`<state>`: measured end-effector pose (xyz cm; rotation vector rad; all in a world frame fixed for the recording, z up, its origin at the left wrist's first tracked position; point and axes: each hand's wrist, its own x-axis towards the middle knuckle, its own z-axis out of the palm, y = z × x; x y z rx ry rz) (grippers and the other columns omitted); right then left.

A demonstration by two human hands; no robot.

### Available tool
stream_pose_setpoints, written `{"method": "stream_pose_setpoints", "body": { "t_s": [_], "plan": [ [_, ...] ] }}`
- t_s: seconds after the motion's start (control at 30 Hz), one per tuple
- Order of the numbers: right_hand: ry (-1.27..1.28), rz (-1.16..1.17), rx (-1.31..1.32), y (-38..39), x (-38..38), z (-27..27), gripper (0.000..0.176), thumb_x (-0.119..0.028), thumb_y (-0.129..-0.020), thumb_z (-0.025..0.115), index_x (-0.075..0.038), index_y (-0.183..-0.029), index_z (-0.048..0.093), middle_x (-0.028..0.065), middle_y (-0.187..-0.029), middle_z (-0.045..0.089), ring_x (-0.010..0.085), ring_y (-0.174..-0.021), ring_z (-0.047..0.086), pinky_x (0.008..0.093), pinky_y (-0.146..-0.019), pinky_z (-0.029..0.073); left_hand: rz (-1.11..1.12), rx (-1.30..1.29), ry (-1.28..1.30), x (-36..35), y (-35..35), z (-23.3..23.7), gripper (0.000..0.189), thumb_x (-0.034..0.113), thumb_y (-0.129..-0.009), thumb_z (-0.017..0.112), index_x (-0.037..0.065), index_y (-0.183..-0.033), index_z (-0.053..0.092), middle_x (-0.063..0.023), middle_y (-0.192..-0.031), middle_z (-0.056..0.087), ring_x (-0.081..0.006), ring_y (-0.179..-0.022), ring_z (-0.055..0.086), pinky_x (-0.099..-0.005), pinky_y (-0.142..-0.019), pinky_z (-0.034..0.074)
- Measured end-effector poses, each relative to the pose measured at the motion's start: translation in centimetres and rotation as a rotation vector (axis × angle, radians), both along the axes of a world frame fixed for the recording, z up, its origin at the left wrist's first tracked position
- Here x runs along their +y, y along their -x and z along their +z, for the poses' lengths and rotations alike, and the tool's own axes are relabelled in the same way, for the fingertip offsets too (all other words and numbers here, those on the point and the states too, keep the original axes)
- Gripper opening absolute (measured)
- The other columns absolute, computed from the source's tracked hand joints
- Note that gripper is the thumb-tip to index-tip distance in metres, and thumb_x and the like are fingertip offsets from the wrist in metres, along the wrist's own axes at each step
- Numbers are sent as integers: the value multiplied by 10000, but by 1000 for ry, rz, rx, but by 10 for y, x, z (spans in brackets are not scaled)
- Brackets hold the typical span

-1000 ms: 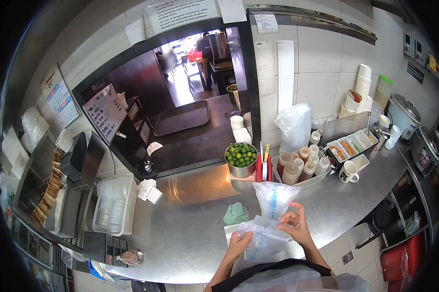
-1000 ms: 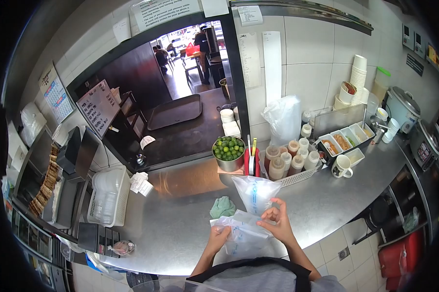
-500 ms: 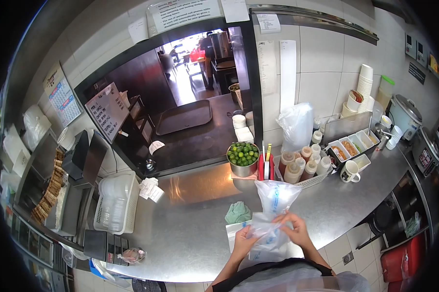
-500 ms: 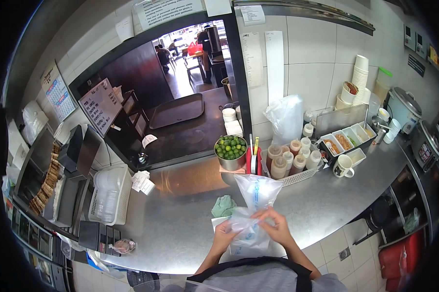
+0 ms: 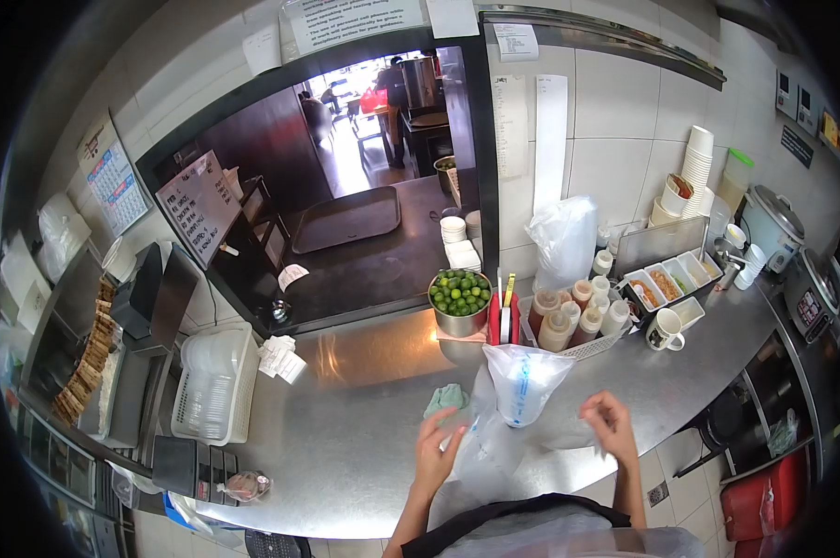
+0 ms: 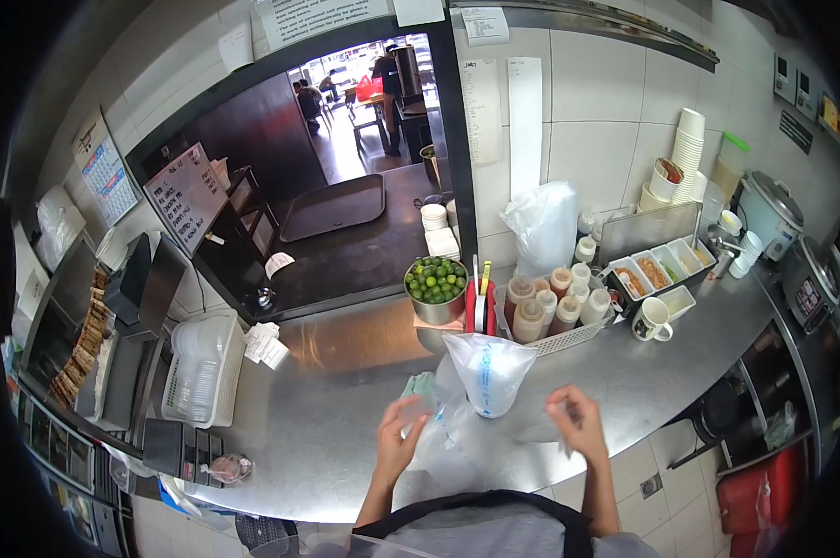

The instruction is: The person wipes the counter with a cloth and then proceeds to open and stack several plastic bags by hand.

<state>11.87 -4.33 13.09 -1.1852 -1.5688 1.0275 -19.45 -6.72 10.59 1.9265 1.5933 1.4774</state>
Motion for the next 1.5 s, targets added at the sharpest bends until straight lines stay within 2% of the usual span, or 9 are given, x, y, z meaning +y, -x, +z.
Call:
{"method": "stream_pose_setpoints", "body": {
  "t_s": [0.3, 0.67, 0.87, 0.97, 1.07, 1.2, 1.3, 1.4, 1.5],
  "plan": [
    [-94, 432, -245, 70, -3, 30, 227, -170, -742, 688, -68, -934, 619, 54, -1086, 584, 223, -928, 587, 318, -701, 473, -653, -213, 432, -20, -26, 37, 134, 51, -802, 599, 27, -927, 643, -99, -956, 637, -213, -872, 607, -295, -774, 463],
    [-169, 325, -164, 83, -10, 41, 237, -141, -729, 708, -47, -926, 616, 54, -983, 627, 167, -813, 604, 279, -636, 469, -313, -96, 62, -10, -36, 31, 99, 76, -743, 668, 37, -834, 665, -79, -811, 639, -218, -814, 588, -292, -705, 456],
    [247, 555, 183, 76, -10, 18, 227, -95, -762, 688, -53, -976, 622, -10, -857, 620, 22, -679, 495, 210, -562, 381, -293, 18, -80, -9, -43, 23, 136, 111, -723, 684, 21, -675, 594, -70, -666, 557, -210, -692, 531, -315, -608, 420],
    [337, 873, -116, 67, -4, 10, 126, -89, -765, 684, -29, -867, 641, 16, -797, 608, 46, -696, 512, 215, -587, 383, -302, 13, -94, -7, -44, 19, 201, 123, -728, 683, 17, -626, 547, -80, -623, 521, -218, -643, 503, -320, -572, 400],
    [283, 988, -14, 62, -2, 7, 116, -112, -791, 661, -3, -761, 635, 47, -765, 600, 74, -717, 532, 217, -603, 385, -319, 7, -47, -6, -43, 10, 217, 119, -734, 678, 14, -613, 532, -94, -605, 499, -230, -615, 489, -319, -558, 392],
    [255, 634, 530, 57, -6, 5, 178, -113, -859, 573, 39, -783, 626, 74, -743, 594, 124, -678, 533, 239, -617, 408, -341, 6, -56, -3, -43, 13, 270, 163, -815, 618, 11, -617, 515, -67, -585, 496, -199, -586, 488, -306, -542, 398],
    [471, 925, 207, 54, -4, 7, 196, -135, -860, 572, 40, -792, 628, 83, -711, 596, 151, -619, 529, 258, -589, 414, -492, -857, 360, -7, -44, 16, 280, 223, -898, 522, 16, -711, 540, -7, -615, 509, -116, -597, 481, -255, -515, 393],
    [433, 1058, 155, 60, -4, 6, 263, -200, -850, 590, 40, -750, 628, 88, -670, 588, 168, -571, 514, 261, -555, 407, -995, -1460, 684, -1, -34, -10, 300, 286, -931, 455, 14, -894, 577, 26, -683, 526, -55, -601, 463, -200, -492, 374],
    [390, 818, 786, 52, -10, -12, 270, -189, -862, 576, 35, -715, 610, 57, -676, 577, 113, -580, 519, 214, -553, 402, -893, -849, 1064, 3, -32, -24, 331, 383, -863, 550, 69, -759, 553, -31, -668, 525, -88, -583, 470, -226, -490, 367]
  ]
}}
